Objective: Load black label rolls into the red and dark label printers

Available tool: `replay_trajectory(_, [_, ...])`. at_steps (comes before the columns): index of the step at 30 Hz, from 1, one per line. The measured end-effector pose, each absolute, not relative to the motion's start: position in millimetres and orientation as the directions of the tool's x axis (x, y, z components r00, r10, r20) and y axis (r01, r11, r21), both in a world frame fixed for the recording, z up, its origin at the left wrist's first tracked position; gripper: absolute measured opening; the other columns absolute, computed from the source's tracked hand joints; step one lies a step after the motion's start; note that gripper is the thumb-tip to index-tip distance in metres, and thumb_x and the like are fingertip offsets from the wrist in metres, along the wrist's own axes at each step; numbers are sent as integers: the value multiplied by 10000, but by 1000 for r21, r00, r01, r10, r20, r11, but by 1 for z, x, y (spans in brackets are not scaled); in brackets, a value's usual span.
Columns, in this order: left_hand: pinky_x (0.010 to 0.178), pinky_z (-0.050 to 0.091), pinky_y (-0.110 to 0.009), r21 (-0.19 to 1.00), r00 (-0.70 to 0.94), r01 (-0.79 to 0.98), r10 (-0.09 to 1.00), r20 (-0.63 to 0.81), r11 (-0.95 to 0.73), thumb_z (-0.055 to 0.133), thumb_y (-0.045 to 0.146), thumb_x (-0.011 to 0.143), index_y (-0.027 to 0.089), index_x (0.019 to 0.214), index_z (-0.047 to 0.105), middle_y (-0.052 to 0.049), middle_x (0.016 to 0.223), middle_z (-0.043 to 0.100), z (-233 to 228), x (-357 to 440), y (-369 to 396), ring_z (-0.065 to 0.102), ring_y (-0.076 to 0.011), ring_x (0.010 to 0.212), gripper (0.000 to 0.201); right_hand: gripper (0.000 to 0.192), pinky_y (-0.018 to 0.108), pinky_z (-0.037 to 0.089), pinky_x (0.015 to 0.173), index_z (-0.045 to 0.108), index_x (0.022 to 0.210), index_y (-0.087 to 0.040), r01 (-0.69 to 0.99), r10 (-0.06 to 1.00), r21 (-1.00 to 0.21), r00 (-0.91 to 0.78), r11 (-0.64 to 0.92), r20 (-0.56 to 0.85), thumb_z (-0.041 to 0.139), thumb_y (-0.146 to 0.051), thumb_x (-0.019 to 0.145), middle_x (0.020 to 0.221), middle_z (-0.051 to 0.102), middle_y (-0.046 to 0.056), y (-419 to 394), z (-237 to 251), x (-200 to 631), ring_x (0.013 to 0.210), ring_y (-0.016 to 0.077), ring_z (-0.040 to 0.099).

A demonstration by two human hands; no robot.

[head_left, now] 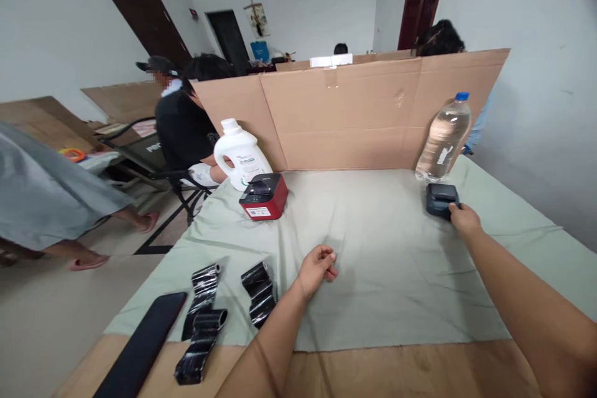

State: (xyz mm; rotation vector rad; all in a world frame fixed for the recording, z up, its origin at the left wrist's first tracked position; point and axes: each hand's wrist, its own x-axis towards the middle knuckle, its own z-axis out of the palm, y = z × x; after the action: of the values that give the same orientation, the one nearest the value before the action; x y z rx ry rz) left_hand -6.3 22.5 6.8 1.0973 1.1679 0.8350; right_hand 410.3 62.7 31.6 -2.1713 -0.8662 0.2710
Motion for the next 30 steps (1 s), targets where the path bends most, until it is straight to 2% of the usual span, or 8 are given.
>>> replay_trajectory(3, [451, 452, -213, 960, 198, 83, 939, -280, 269, 703, 428, 697, 151, 903, 521, 12, 749, 550, 5, -4, 18, 578, -86, 470, 390, 517, 495, 333, 933, 513, 1199, 86, 494, 613, -683, 785, -538, 86, 506, -282, 837, 1195, 504, 398, 63, 32, 396, 1209, 384, 455])
replay_trajectory(5, [479, 464, -218, 950, 227, 150, 926, -303, 274, 697, 416, 708, 154, 910, 533, -3, 785, 572, 9, -3, 17, 578, -84, 493, 370, 604, 476, 260, 1010, 413, 1311, 74, 543, 629, -678, 762, -495, 152, 509, -282, 833, 1336, 402, 383, 63, 31, 373, 1310, 365, 345])
replay_trajectory(9, [626, 511, -299, 863, 281, 457, 885, -371, 216, 708, 441, 692, 154, 920, 595, -76, 898, 639, 41, -9, 40, 651, -187, 684, 384, 567, 438, 341, 992, 518, 1226, -28, 574, 790, -779, 587, -252, 177, 557, -359, 767, 1254, 542, 273, 48, 12, 295, 1181, 336, 494])
replay_trajectory(12, [913, 446, -397, 683, -82, 727, 996, -22, 75, 711, 439, 688, 152, 1042, 597, -161, 1116, 613, 80, -30, 82, 582, -321, 1078, 469, 479, 418, 473, 862, 547, 1143, -155, 391, 888, -912, 454, -127, 71, 525, -454, 769, 1132, 631, 162, 20, -16, 231, 1026, 283, 599])
replay_trajectory(14, [1055, 302, -477, 524, -307, 843, 909, 280, 123, 729, 477, 654, 177, 1254, 476, -194, 1374, 428, 100, -52, 115, 347, -378, 1319, 717, 418, 433, 479, 877, 564, 1084, -196, 424, 913, -906, 376, -21, 155, 527, -460, 763, 1109, 637, 123, 1, -31, 201, 1020, 270, 598])
replay_trajectory(16, [1082, 195, -551, 462, -418, 851, 854, 308, 250, 747, 553, 589, 180, 1378, 328, -221, 1488, 239, 110, -77, 144, 164, -438, 1385, 968, 416, 470, 450, 932, 562, 1100, -198, 520, 917, -848, 285, 96, 279, 546, -447, 766, 1112, 632, 118, -12, -39, 184, 1066, 279, 569])
replay_trajectory(19, [1050, 184, -596, 479, -534, 766, 839, 103, 429, 767, 603, 514, 189, 1435, 191, -258, 1490, 173, 103, -106, 171, 130, -486, 1370, 1162, 371, 501, 451, 924, 560, 1106, -194, 571, 921, -809, 223, 143, 321, 531, -408, 804, 1047, 647, 119, -19, -38, 178, 1023, 279, 579])
replay_trajectory(30, [1050, 253, -491, 580, -531, 748, 816, 229, 324, 748, 528, 610, 231, 1386, 280, -173, 1326, 322, 98, -92, 149, 333, -395, 1264, 954, 192, 454, 485, 839, 632, 891, -216, 574, 956, -806, 129, 145, 264, 517, -345, 806, 899, 665, 89, -18, -17, 182, 900, 260, 601])
